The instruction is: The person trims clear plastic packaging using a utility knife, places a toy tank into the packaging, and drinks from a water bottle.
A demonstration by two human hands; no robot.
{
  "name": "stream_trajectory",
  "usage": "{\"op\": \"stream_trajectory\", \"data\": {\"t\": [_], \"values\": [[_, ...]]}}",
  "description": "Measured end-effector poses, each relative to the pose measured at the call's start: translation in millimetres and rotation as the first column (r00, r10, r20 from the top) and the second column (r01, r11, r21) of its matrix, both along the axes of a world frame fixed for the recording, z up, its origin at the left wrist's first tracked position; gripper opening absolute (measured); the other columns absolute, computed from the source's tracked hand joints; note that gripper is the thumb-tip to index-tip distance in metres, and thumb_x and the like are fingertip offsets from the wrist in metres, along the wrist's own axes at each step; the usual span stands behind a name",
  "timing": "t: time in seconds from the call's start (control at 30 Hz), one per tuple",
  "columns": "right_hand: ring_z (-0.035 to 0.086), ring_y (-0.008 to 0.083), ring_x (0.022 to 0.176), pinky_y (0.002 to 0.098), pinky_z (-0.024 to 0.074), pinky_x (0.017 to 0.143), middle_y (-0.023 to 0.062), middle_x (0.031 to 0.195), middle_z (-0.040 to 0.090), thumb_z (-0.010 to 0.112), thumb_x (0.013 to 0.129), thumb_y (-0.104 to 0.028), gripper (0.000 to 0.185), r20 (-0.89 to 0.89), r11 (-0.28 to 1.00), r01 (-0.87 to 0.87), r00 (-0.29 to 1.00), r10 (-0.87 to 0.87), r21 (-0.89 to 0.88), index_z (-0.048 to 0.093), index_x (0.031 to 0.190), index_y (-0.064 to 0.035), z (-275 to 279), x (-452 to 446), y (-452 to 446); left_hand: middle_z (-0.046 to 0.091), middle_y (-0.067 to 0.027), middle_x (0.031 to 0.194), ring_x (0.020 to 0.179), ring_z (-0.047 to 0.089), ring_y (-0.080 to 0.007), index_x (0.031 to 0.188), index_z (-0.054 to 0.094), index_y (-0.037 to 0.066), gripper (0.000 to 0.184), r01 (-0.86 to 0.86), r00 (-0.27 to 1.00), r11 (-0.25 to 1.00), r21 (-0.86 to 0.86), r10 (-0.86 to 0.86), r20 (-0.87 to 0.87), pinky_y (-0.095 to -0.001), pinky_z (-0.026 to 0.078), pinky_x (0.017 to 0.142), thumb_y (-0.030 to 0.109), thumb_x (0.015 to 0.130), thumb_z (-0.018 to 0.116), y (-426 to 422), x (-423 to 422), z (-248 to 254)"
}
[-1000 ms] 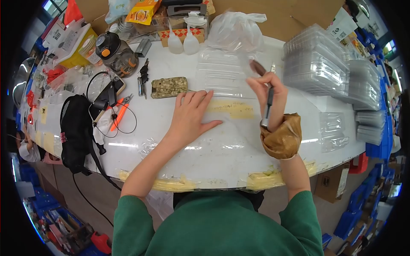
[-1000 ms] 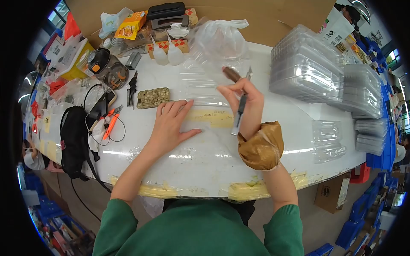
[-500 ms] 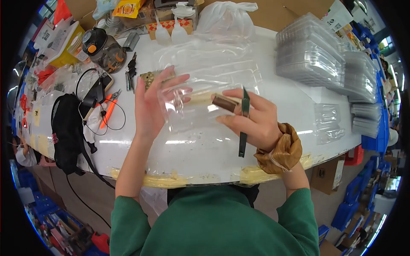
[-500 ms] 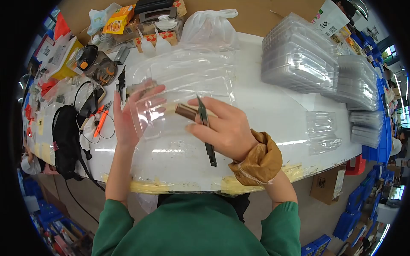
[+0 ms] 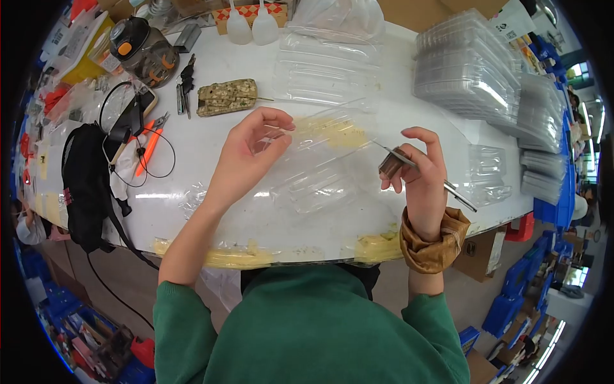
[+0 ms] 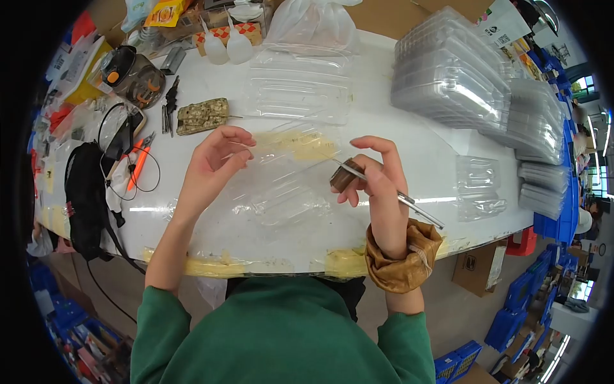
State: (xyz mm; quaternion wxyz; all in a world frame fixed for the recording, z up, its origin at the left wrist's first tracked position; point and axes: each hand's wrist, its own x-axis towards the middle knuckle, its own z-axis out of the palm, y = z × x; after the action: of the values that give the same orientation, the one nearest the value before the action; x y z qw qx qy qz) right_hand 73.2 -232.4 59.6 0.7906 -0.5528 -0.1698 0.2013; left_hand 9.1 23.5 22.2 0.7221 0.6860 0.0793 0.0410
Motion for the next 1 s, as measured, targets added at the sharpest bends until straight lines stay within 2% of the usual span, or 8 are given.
{"op": "stream_trajectory", "data": {"t": [0.1,0.13,0.27,0.43,0.6,0.8,0.93,1.0], "values": [[0.059,0.0158,0.075,0.0223,0.0480,0.068,0.0139,0.087,0.066,0.055,0.091,-0.004,0.031,0.004,0.989,-0.007,1.000,0.008,-0.146,0.051,0.121,0.0026,1.8,-8.2,11.9,0.063,-0.0077,0.107,0.082,0.060,-0.0156,0.113,0.059,0.003,0.030,0.075,0.997,0.979,0.188,-0.069,-0.039,-0.0263,0.049,0.074,-0.001,0.083,0.063,1.9,-2.4,0.5],[0.059,0.0158,0.075,0.0223,0.0480,0.068,0.0139,0.087,0.066,0.055,0.091,-0.004,0.031,0.001,0.988,-0.014,1.000,0.015,-0.151,0.051,0.121,0.0026,2.7,-9.2,14.5,0.063,-0.0077,0.107,0.082,0.060,-0.0156,0.113,0.059,0.003,0.030,0.069,0.997,0.981,0.183,-0.062,-0.042,-0.0263,0.049,0.074,-0.001,0.083,0.063,1.2,-3.8,-0.4],[0.057,0.0120,0.073,0.0204,0.0465,0.066,0.0103,0.084,0.064,0.056,0.092,-0.002,0.019,0.033,0.931,-0.122,0.989,0.141,-0.344,0.056,0.110,0.0023,7.3,-7.2,23.4,0.065,-0.0055,0.093,0.075,0.058,-0.0139,0.106,0.061,0.002,0.029,0.091,0.996,0.934,0.345,-0.080,-0.046,-0.0249,0.048,0.069,-0.004,0.078,0.065,-3.6,-5.1,-3.2],[0.055,0.0104,0.071,0.0212,0.0470,0.066,0.0078,0.082,0.062,0.056,0.093,-0.003,0.010,-0.033,0.916,-0.072,0.997,0.064,-0.394,0.059,0.102,0.0019,11.2,-2.9,27.5,0.064,-0.0050,0.080,0.070,0.058,-0.0144,0.096,0.059,0.001,0.020,0.116,0.993,0.874,0.472,-0.099,-0.060,-0.0254,0.046,0.065,-0.003,0.077,0.065,-10.4,-8.4,-4.8],[0.054,0.0109,0.069,0.0211,0.0468,0.066,0.0064,0.081,0.060,0.054,0.095,-0.004,0.009,-0.006,0.967,-0.002,1.000,0.001,-0.256,0.057,0.101,0.0021,-8.5,-6.9,41.1,0.064,-0.0054,0.077,0.070,0.058,-0.0157,0.089,0.055,0.002,0.016,0.143,0.987,0.860,0.491,-0.088,-0.132,-0.0276,0.045,0.062,-0.002,0.078,0.066,-12.9,-9.7,-1.4],[0.054,0.0119,0.070,0.0222,0.0459,0.065,0.0068,0.081,0.060,0.053,0.095,-0.004,0.007,0.127,0.966,0.067,0.991,-0.036,-0.251,0.056,0.098,0.0014,-24.1,-15.1,60.6,0.063,-0.0061,0.076,0.069,0.059,-0.0169,0.086,0.051,0.003,0.015,0.158,0.984,0.823,0.545,-0.087,-0.155,-0.0284,0.044,0.061,-0.001,0.080,0.065,-14.6,-9.5,-0.3],[0.054,0.0130,0.069,0.0237,0.0451,0.064,0.0068,0.081,0.060,0.053,0.095,-0.003,0.004,0.314,0.930,0.098,0.949,0.020,-0.353,0.055,0.095,0.0004,-40.0,-10.7,63.1,0.062,-0.0063,0.073,0.067,0.060,-0.0175,0.090,0.050,0.004,0.016,0.175,0.979,0.856,0.486,-0.096,-0.182,-0.0285,0.043,0.059,0.000,0.081,0.063,-14.2,-8.8,-1.6],[0.054,0.0131,0.069,0.0239,0.0450,0.063,0.0067,0.081,0.060,0.053,0.094,-0.002,0.003,0.347,0.927,0.089,0.937,0.046,-0.363,0.055,0.095,0.0002,-39.7,-6.4,66.7,0.062,-0.0063,0.072,0.067,0.060,-0.0176,0.090,0.050,0.004,0.016,0.174,0.979,0.858,0.482,-0.097,-0.181,-0.0285,0.043,0.059,0.000,0.082,0.063,-14.3,-9.2,-1.2]]}}
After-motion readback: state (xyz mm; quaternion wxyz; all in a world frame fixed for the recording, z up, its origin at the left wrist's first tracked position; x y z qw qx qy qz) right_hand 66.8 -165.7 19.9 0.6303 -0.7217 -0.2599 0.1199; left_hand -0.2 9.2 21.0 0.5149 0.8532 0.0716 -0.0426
